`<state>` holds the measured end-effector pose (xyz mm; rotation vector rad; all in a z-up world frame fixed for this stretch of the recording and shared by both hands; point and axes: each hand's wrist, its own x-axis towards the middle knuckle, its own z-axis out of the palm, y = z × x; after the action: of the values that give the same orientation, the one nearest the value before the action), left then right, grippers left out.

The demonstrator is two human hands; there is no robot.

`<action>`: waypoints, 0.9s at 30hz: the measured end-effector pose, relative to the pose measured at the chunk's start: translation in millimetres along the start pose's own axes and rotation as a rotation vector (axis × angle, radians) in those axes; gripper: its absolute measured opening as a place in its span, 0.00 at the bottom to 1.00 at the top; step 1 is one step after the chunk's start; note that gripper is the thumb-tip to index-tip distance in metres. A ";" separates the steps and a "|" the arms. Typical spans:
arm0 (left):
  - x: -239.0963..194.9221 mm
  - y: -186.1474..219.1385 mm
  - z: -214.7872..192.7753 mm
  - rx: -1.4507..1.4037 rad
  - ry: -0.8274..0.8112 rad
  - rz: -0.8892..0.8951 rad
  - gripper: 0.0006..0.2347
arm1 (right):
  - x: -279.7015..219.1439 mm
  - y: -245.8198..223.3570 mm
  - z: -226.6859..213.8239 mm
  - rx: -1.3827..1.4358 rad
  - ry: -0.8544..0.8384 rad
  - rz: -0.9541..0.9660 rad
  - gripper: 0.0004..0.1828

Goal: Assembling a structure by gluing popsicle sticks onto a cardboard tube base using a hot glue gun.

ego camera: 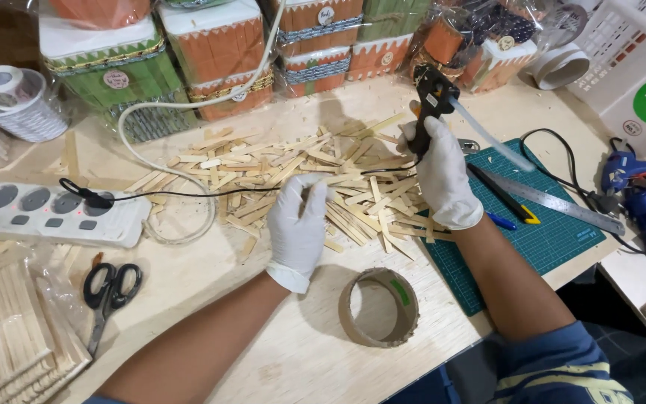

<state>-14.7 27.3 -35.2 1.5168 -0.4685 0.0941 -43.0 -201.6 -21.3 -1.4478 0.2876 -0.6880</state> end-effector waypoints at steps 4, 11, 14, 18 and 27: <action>17.1 -6.0 -0.1 -0.106 0.166 -0.271 0.02 | -15.2 -30.4 16.0 0.052 -0.032 0.063 0.16; 27.2 -11.6 1.5 -0.299 0.295 -0.432 0.02 | -33.7 -19.4 17.3 -0.106 -0.278 0.083 0.17; 27.4 -11.1 0.7 -0.276 0.298 -0.423 0.02 | -32.9 -6.8 17.0 -0.164 -0.342 0.158 0.13; 25.8 -7.3 2.3 -0.265 0.305 -0.425 0.02 | -34.6 -5.4 20.8 -0.248 -0.368 0.211 0.14; 22.0 1.4 1.9 -0.255 0.261 -0.432 0.03 | -41.9 -20.9 22.6 -0.200 -0.370 0.263 0.16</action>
<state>4.3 20.6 -26.1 1.3006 0.0602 -0.1025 -67.9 -158.2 -7.3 -1.6581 0.2555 -0.1749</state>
